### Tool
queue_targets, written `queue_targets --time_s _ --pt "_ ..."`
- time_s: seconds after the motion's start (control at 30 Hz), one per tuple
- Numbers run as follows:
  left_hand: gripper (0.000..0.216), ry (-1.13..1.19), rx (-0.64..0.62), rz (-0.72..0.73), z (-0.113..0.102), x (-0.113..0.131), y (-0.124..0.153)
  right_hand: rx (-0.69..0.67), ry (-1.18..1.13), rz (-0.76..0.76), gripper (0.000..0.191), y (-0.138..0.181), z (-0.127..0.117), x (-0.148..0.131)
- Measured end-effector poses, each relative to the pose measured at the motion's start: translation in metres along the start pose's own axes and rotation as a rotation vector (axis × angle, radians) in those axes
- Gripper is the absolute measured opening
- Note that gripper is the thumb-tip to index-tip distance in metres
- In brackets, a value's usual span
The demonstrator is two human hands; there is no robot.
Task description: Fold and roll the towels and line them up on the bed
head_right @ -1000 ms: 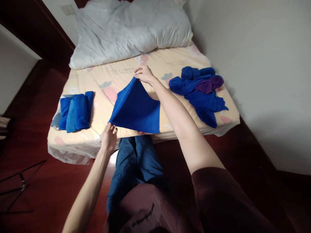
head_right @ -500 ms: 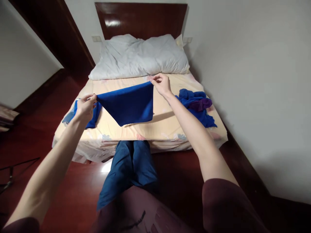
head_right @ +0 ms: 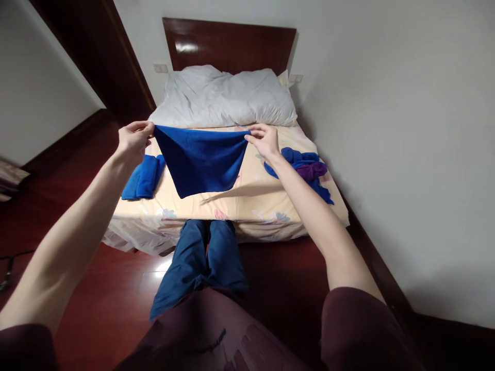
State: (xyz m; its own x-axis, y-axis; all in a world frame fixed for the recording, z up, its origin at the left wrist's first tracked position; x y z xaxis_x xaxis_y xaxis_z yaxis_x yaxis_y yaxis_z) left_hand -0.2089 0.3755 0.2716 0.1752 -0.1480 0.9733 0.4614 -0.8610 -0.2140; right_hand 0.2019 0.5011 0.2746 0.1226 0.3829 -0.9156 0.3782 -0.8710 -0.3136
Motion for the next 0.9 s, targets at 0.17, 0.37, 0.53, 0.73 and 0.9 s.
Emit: queue_targets --time_s 0.17,0.37,0.53,0.73,0.9 --pt "0.022 -0.031 -0.026 0.025 -0.006 0.011 0.012 0.036 0.026 0.028 0.027 0.021 -0.011 0.002" --pt "0.012 -0.035 -0.219 0.028 -0.001 0.015 0.053 -0.018 -0.063 0.187 0.030 0.055 -0.019 0.015" --pt "0.014 -0.001 -0.310 -0.145 -0.002 0.004 0.097 -0.089 -0.183 0.283 0.027 0.093 -0.027 0.019" --pt "0.010 0.004 -0.348 -0.220 0.006 -0.007 0.100 -0.138 -0.267 0.374 0.020 0.105 -0.029 0.032" --pt "0.017 -0.054 -0.354 -0.230 0.021 -0.047 0.059 -0.096 -0.307 0.453 0.020 0.074 -0.017 0.073"
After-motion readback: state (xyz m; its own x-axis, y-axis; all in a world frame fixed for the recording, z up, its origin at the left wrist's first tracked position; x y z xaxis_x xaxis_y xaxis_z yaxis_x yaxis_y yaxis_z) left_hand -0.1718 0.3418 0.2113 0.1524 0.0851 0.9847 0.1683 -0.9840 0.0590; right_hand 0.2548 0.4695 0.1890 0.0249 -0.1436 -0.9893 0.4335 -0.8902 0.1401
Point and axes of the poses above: each hand's wrist, its own y-axis away from the middle knuckle, its own z-axis out of the palm, x = y × z, the point moved 10 cm from there along -y, towards the middle knuckle, and after that the axes turned 14 degrees about -x, right-handed, at the moved point
